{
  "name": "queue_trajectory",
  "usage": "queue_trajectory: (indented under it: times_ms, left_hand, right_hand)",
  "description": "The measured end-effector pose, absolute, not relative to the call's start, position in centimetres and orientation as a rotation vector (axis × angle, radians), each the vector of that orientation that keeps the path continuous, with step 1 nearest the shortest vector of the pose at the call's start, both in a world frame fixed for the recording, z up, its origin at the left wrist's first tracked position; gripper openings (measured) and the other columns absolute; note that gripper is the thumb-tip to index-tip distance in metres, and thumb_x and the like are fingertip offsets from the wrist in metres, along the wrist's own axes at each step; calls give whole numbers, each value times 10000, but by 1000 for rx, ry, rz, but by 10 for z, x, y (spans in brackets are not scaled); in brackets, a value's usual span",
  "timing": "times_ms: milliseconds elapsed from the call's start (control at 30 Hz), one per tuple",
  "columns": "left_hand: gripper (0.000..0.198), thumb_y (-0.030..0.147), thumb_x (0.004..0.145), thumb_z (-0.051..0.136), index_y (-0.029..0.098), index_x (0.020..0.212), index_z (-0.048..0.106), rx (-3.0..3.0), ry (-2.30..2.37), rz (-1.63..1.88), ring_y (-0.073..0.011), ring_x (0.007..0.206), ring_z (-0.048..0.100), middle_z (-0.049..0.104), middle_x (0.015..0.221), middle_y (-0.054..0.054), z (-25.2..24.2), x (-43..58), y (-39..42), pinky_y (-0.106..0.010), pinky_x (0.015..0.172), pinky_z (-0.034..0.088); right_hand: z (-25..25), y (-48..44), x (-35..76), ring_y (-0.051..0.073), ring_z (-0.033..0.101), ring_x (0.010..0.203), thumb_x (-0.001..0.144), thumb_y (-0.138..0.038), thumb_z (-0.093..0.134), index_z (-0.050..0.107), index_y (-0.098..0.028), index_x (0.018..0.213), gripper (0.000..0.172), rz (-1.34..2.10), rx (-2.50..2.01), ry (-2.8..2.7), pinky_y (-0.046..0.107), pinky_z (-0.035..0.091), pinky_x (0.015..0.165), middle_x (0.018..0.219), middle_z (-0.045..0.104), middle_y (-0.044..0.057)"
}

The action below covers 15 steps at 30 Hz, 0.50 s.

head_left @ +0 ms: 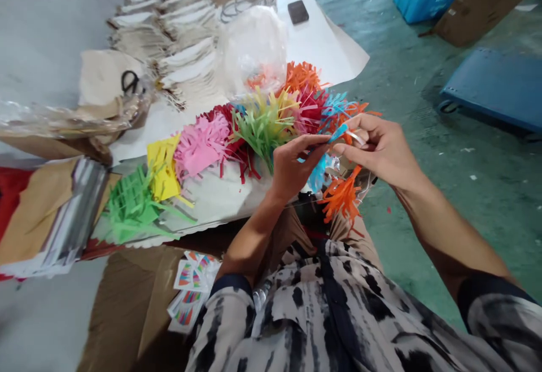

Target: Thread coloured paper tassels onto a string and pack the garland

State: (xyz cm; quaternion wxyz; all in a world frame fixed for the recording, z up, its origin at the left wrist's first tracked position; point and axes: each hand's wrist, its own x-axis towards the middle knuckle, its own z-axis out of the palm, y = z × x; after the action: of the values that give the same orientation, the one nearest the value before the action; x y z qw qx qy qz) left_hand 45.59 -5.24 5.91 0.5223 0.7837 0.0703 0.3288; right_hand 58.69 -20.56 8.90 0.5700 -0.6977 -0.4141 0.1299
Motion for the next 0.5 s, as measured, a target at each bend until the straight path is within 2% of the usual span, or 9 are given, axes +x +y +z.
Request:
queue_trajectory:
  times_ms: [100,167,500]
  left_hand:
    - [184,404,959,829,265,1078,847,1678,250,737,-131,830,763,845,1013,-23,46,453,-54,-234,639,571]
    - [209,436,932,858,264,1048,844,1579,256,703,-124,800,755,837,975,-18,42,451,-55,-224,604,557]
    - [366,562,813,942,267,996,826,1307,308,540,-105,672,706,787,835,14,33,446,-54,-217,530,544]
  right_hand:
    - [83,-201,584,105,300,554,840,-593,894,725,-261,932,384,289,-1612,-914,272,251,514,626,374,-79]
    - [81,-197,583,102,291,550,851,-591,884,726,-251,899,378,254,-1603,-896,271,238,516,619,374,-77]
    - [73,-184,579,102,298,522,849,-628,874,697,-269,847,400,366,-1623,-976,267,244,483,597,343,-80]
